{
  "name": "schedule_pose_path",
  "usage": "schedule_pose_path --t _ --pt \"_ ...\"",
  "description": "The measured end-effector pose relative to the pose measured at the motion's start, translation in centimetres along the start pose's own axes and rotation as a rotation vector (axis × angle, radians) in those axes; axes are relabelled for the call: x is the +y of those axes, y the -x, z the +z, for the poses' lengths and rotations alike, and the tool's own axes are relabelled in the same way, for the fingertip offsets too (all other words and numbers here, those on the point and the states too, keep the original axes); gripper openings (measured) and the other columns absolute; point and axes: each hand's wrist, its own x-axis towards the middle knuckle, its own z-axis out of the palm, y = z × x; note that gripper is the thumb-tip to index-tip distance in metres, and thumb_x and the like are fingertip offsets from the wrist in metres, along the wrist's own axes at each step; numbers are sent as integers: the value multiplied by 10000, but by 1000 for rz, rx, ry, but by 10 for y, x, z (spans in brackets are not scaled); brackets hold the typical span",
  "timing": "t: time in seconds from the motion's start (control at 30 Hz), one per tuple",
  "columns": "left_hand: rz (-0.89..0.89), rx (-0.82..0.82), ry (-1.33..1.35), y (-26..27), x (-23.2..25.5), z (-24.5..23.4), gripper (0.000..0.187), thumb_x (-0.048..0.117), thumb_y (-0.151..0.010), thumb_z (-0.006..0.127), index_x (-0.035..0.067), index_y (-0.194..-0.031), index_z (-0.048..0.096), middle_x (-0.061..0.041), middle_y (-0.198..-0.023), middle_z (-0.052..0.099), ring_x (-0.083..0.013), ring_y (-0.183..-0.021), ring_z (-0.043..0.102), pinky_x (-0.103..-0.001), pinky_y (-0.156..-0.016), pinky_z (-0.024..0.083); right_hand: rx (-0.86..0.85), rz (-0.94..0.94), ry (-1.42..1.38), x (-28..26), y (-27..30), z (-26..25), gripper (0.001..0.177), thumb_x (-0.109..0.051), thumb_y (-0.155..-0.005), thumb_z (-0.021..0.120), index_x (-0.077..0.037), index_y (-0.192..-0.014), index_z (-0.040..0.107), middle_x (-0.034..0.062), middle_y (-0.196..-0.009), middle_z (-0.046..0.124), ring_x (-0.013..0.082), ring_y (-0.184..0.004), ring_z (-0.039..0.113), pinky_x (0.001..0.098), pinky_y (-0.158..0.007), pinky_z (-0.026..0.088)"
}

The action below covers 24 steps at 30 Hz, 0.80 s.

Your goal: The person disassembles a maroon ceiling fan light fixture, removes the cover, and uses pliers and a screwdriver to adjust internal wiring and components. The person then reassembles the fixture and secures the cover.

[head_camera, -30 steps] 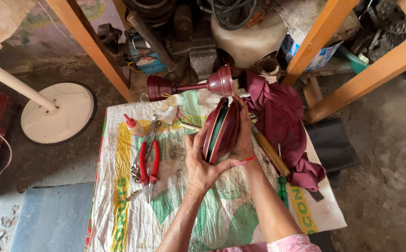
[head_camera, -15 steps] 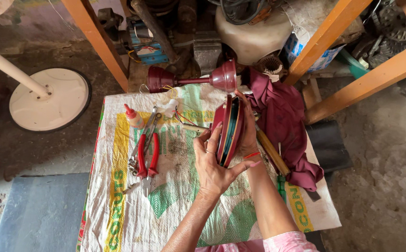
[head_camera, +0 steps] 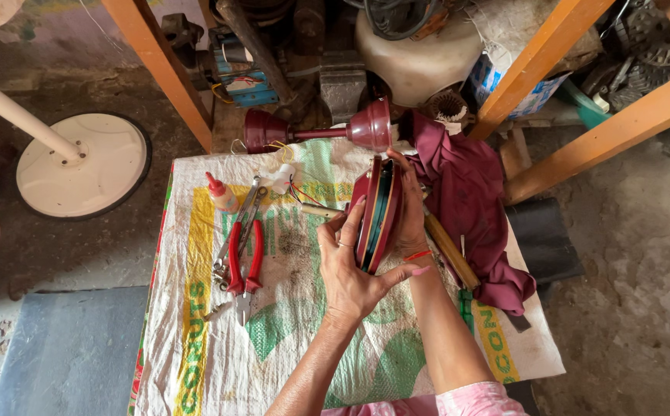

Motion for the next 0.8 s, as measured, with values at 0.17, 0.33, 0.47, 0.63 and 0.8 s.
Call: schedule_pose_path --t 0.17,0.33,0.47,0.63,0.8 --pt "23 -9 42 -1 -1 -2 1265 634 -482 938 133 -1544 466 -180 -1272 488 -364 -1180 609 -481 -1001 560 0 -16 63 -4 3 2 440 -337 -1136 449 -73 -1484 502 9 -1168 637 65 -987 608 234 -869 527" --pt "55 -69 106 -6 -14 4 1278 701 -524 859 143 -1590 429 -241 -1470 421 -422 -1388 491 -516 -1141 476 15 10 61 -11 2 5 454 -372 -1150 434 -91 -1500 499 0 -1171 635 65 -980 604 240 -864 527" --pt "71 -130 278 -9 -24 10 1265 794 -637 735 162 -1666 357 -243 -1711 308 -418 -1611 366 -524 -1279 408 -23 54 -96 -15 5 16 534 -426 -1143 413 -117 -1578 438 -8 -1321 591 90 -1125 578 281 -1013 494" --pt "60 -155 301 -13 -25 8 1321 807 -578 749 163 -1658 342 -214 -1670 328 -393 -1596 366 -511 -1257 437 -29 61 -64 -21 9 23 606 -473 -1110 410 -153 -1623 360 -11 -1507 510 119 -1316 518 318 -1161 425" --pt "77 -160 289 -17 -21 3 1351 754 -516 812 140 -1637 374 -203 -1635 372 -390 -1581 378 -515 -1256 433 -1 49 1 -19 6 18 629 -453 -1113 412 -118 -1642 352 21 -1554 475 143 -1341 491 346 -1182 395"
